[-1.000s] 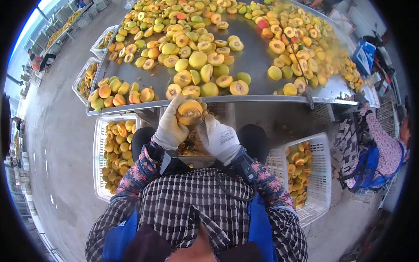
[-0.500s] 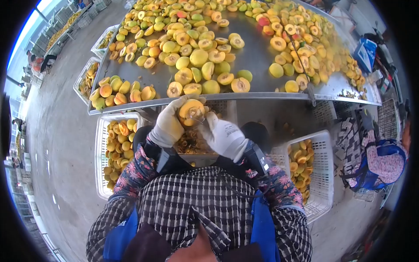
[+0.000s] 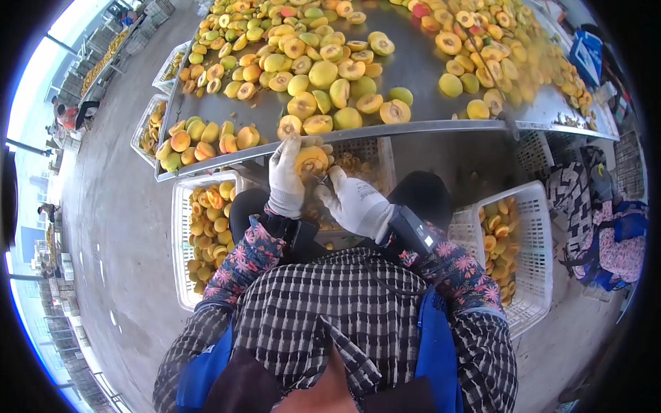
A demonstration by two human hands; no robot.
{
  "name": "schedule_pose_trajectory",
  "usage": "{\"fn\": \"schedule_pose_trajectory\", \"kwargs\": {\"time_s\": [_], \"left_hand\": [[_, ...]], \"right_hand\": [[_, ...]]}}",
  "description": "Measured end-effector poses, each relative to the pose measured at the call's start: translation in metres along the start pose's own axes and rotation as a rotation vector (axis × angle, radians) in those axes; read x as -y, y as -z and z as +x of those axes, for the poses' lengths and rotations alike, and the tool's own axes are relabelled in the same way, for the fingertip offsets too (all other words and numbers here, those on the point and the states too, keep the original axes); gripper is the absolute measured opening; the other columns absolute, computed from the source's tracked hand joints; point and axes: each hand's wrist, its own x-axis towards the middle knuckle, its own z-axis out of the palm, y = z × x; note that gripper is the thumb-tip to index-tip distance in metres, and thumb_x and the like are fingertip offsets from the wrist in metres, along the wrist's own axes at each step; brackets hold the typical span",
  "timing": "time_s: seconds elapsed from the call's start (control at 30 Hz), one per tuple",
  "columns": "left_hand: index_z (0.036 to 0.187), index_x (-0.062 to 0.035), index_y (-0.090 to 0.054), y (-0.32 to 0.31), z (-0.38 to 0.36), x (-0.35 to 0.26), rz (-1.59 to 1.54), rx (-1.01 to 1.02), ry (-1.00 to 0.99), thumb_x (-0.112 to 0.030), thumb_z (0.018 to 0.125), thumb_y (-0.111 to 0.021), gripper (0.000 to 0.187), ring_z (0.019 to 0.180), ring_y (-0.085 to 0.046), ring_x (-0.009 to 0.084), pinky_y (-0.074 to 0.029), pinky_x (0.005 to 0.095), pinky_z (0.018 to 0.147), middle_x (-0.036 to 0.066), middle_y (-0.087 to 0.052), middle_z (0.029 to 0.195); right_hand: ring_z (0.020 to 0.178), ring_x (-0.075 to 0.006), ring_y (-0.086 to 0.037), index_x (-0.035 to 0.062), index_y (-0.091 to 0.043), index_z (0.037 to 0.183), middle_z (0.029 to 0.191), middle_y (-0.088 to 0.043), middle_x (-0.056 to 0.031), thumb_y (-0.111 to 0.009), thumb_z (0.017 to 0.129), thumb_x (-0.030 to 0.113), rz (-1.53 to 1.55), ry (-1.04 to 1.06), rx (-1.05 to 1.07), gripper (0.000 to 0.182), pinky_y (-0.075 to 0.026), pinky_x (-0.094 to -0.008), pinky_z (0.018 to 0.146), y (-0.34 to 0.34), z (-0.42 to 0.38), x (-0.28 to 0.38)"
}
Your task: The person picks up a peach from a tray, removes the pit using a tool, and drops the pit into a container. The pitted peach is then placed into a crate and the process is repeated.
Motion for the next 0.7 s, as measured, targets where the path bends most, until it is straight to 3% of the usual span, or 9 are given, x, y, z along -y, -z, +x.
{"fn": "schedule_pose_trajectory", "kwargs": {"time_s": [0.03, 0.1, 0.17, 0.23, 0.33, 0.4, 0.47, 0.57, 0.7], "left_hand": [[0.099, 0.0052, -0.062, 0.001, 0.0, 0.002, 0.022, -0.011, -0.027, -0.027, 0.099, -0.052, 0.034, 0.085, -0.067, 0.0253, -0.056, 0.0355, 0.075, 0.016, -0.067, 0.095], [0.103, 0.0061, -0.06, 0.0, 0.001, 0.007, 0.065, -0.03, -0.085, -0.033, 0.099, -0.052, 0.04, 0.084, -0.068, 0.0278, -0.057, 0.0378, 0.075, 0.017, -0.067, 0.097], [0.104, 0.0067, -0.06, -0.005, 0.0, 0.014, -0.019, -0.079, -0.145, -0.032, 0.098, -0.053, 0.04, 0.083, -0.068, 0.0281, -0.057, 0.0375, 0.075, 0.017, -0.067, 0.097], [0.104, 0.0068, -0.06, -0.005, 0.002, 0.011, -0.002, -0.048, -0.104, -0.03, 0.097, -0.054, 0.038, 0.083, -0.069, 0.0286, -0.058, 0.0376, 0.074, 0.017, -0.067, 0.096], [0.102, 0.0058, -0.061, 0.005, 0.007, -0.003, 0.105, 0.093, 0.089, -0.029, 0.096, -0.056, 0.036, 0.082, -0.069, 0.0296, -0.058, 0.0383, 0.073, 0.017, -0.067, 0.095], [0.101, 0.0051, -0.061, 0.01, 0.013, -0.002, 0.09, 0.156, 0.176, -0.029, 0.096, -0.057, 0.035, 0.081, -0.069, 0.0301, -0.058, 0.0388, 0.072, 0.017, -0.066, 0.095], [0.099, 0.0046, -0.062, 0.006, 0.012, -0.003, 0.048, 0.151, 0.217, -0.03, 0.095, -0.058, 0.035, 0.08, -0.069, 0.0301, -0.058, 0.0388, 0.07, 0.017, -0.066, 0.094], [0.099, 0.0031, -0.06, 0.006, 0.01, 0.003, -0.028, 0.133, 0.204, -0.033, 0.094, -0.059, 0.036, 0.082, -0.068, 0.0305, -0.059, 0.0401, 0.07, 0.017, -0.065, 0.097], [0.101, -0.0004, -0.06, 0.001, 0.01, 0.004, -0.169, 0.113, 0.314, -0.035, 0.094, -0.059, 0.035, 0.086, -0.067, 0.0309, -0.059, 0.0413, 0.071, 0.015, -0.064, 0.099]], "right_hand": [[0.072, -0.0445, -0.061, 0.0011, -0.049, 0.107, 0.073, -0.061, -0.0266, -0.051, 0.098, 0.025, 0.001, -0.031, -0.004, 0.025, -0.045, -0.0488, 0.06, -0.003, -0.001, 0.0], [0.072, -0.0418, -0.062, 0.0011, -0.049, 0.109, 0.078, -0.062, -0.0249, -0.051, 0.098, 0.025, 0.518, -0.286, 0.074, 0.026, -0.045, -0.0473, 0.061, -0.014, -0.002, 0.003], [0.072, -0.0378, -0.063, 0.0009, -0.049, 0.111, 0.083, -0.064, -0.0211, -0.05, 0.099, 0.025, 0.647, -0.27, 0.067, 0.027, -0.046, -0.0453, 0.063, -0.022, -0.004, -0.002], [0.071, -0.0325, -0.063, 0.0007, -0.049, 0.113, 0.089, -0.065, -0.0152, -0.049, 0.1, 0.027, 0.369, 0.018, -0.02, 0.029, -0.047, -0.0428, 0.064, -0.023, 0.0, -0.015], [0.07, -0.0288, -0.06, 0.0, -0.05, 0.111, 0.091, -0.065, -0.0069, -0.048, 0.101, 0.029, 0.056, -0.077, 0.111, 0.03, -0.048, -0.0424, 0.067, 0.0, 0.002, -0.01], [0.061, -0.0263, -0.058, 0.0016, -0.052, 0.107, 0.079, -0.062, -0.0045, -0.047, 0.101, 0.03, 0.325, -0.008, 0.037, 0.03, -0.048, -0.0397, 0.06, -0.012, 0.004, -0.008], [0.044, -0.0165, -0.046, 0.0059, -0.054, 0.1, 0.062, -0.05, -0.0015, -0.047, 0.102, 0.035, 0.867, -0.587, 0.31, 0.03, -0.04, -0.0307, 0.042, 0.005, -0.002, 0.006], [0.04, -0.0098, -0.035, 0.0122, -0.052, 0.1, 0.06, -0.041, 0.0019, -0.043, 0.103, 0.039, 1.254, -0.708, 0.371, 0.029, -0.029, -0.0227, 0.036, 0.004, -0.005, 0.005], [0.041, -0.0083, -0.034, 0.0085, -0.054, 0.101, 0.061, -0.041, 0.0024, -0.041, 0.103, 0.044, 1.662, -0.649, 0.517, 0.038, -0.026, -0.0227, 0.035, 0.001, -0.007, -0.016]]}}
